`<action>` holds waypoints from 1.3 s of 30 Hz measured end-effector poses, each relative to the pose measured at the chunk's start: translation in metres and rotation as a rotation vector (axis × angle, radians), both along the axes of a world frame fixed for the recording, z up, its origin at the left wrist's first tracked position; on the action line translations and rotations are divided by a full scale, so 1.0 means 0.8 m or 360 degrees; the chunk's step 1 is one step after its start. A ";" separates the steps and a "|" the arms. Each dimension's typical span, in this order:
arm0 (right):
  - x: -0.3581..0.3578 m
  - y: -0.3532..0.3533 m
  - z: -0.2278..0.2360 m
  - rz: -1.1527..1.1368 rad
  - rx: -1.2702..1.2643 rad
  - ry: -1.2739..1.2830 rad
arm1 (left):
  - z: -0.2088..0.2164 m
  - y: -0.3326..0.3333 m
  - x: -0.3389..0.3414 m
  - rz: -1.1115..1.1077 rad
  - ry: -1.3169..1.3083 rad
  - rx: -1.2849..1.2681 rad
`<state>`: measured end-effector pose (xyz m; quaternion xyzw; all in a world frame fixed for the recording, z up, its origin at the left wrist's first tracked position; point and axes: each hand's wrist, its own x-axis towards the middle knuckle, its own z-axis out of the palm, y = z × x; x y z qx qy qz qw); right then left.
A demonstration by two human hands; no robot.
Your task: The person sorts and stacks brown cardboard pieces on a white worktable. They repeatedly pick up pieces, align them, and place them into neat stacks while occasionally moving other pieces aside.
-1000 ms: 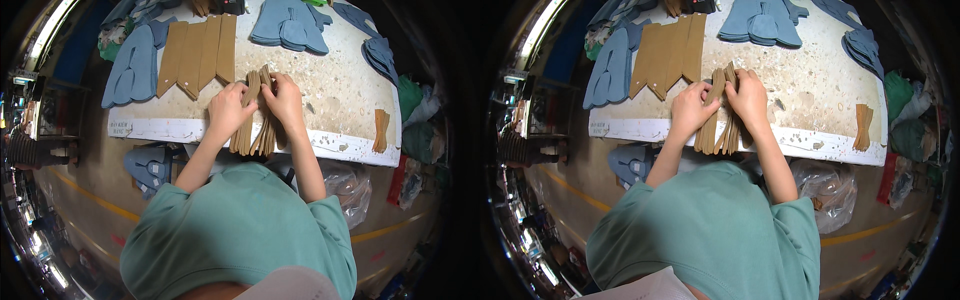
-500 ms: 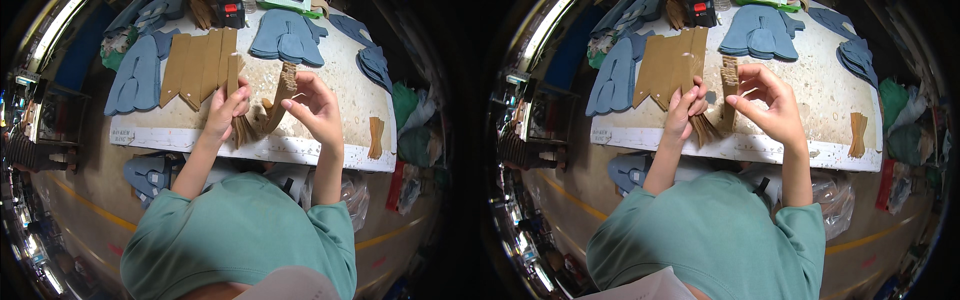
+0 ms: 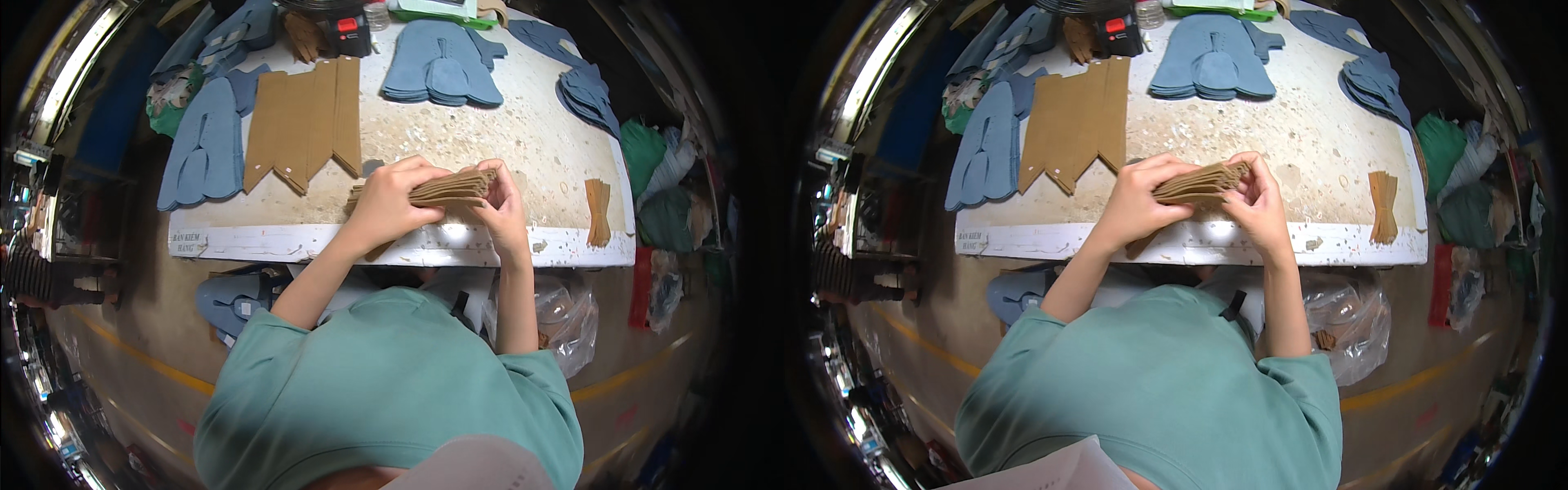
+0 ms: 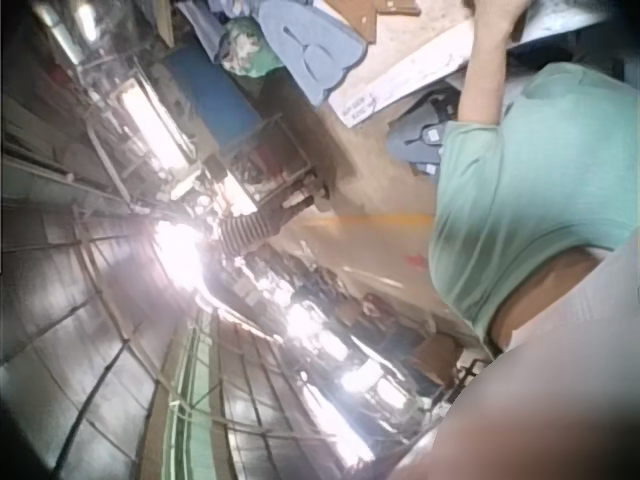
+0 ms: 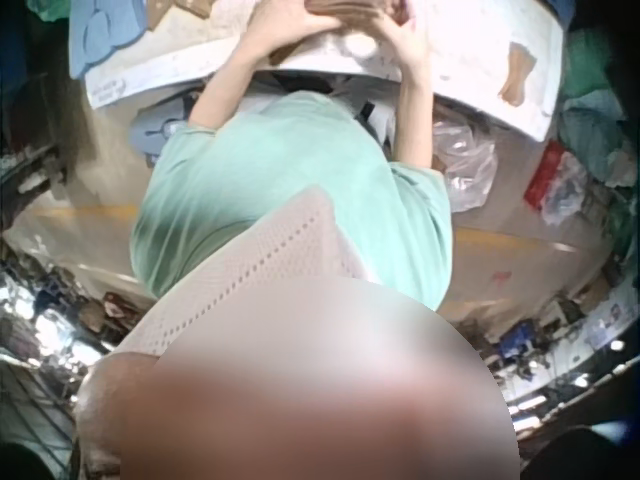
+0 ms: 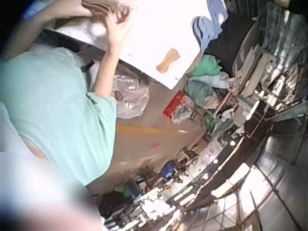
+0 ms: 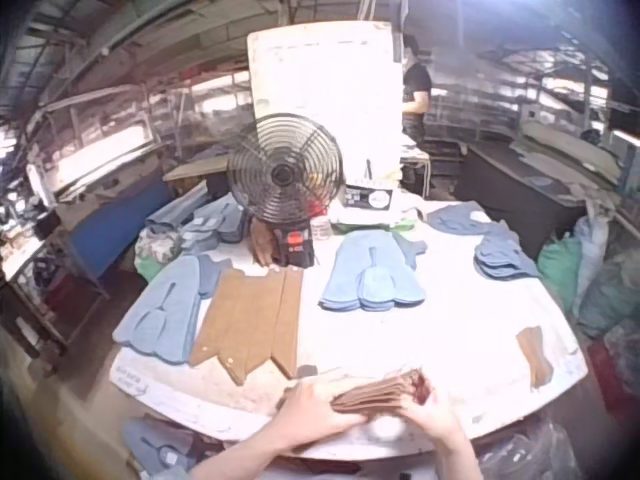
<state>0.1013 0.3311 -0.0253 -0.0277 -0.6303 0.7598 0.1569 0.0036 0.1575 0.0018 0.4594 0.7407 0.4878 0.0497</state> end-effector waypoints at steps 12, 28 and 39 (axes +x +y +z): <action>0.055 0.030 -0.052 -0.0460 0.2202 -0.0602 | -0.046 0.050 0.025 0.0029 0.0333 -0.0595; 0.036 0.057 -0.030 -0.0221 0.1492 -0.0131 | -0.041 0.017 0.014 0.0068 0.0088 -0.0528; -0.020 0.031 0.094 0.0253 0.0672 0.0352 | -0.012 -0.043 0.026 0.0093 -0.0131 0.0185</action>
